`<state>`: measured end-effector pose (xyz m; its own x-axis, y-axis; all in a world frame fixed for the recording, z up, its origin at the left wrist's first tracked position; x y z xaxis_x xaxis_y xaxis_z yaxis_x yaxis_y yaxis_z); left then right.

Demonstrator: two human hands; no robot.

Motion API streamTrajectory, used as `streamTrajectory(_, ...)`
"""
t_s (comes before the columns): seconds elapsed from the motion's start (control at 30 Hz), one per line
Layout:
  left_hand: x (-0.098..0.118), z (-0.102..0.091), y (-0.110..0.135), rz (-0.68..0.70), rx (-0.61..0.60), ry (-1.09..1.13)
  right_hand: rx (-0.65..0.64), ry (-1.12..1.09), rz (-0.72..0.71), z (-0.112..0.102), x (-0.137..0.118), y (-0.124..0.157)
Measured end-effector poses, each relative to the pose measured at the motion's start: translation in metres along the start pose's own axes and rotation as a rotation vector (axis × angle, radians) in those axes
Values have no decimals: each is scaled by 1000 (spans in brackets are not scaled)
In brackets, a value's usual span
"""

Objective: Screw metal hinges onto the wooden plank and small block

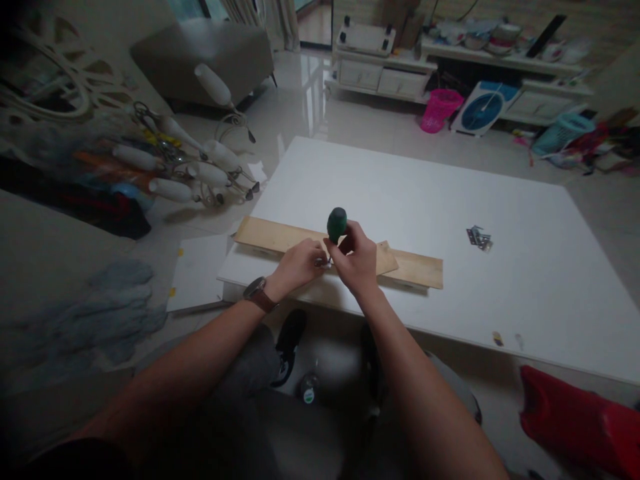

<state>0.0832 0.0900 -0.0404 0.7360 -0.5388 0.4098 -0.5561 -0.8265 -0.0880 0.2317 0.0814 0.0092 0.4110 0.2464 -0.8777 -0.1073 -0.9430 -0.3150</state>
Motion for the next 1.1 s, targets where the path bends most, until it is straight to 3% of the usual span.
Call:
streamTrajectory(0.4,2,-2,-1,-17,-40,-24,52,-162,99,2,10,-1)
streamTrajectory(0.63,2,-1,-1,-8,-33,-35,-57,-263,139,4,9,-4)
streamTrajectory(0.9,-1,2,0,12,-26,-29,6,-89,80,1,16,-4)
streamTrajectory(1.1,0,0,-1,6,-30,-38,-29,-184,114,5,17,-3)
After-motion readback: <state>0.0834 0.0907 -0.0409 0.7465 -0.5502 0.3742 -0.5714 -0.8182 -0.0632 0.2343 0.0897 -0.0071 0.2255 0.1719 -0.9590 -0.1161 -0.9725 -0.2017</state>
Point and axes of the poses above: each hand's wrist, its own y-axis away from the middle knuckle, its own z-axis out of the palm, x = y × z, the point moved 5 cm from there along -y, towards the middle knuckle, and after that the axes turned 6 degrees about z, right-handed, at the moved point
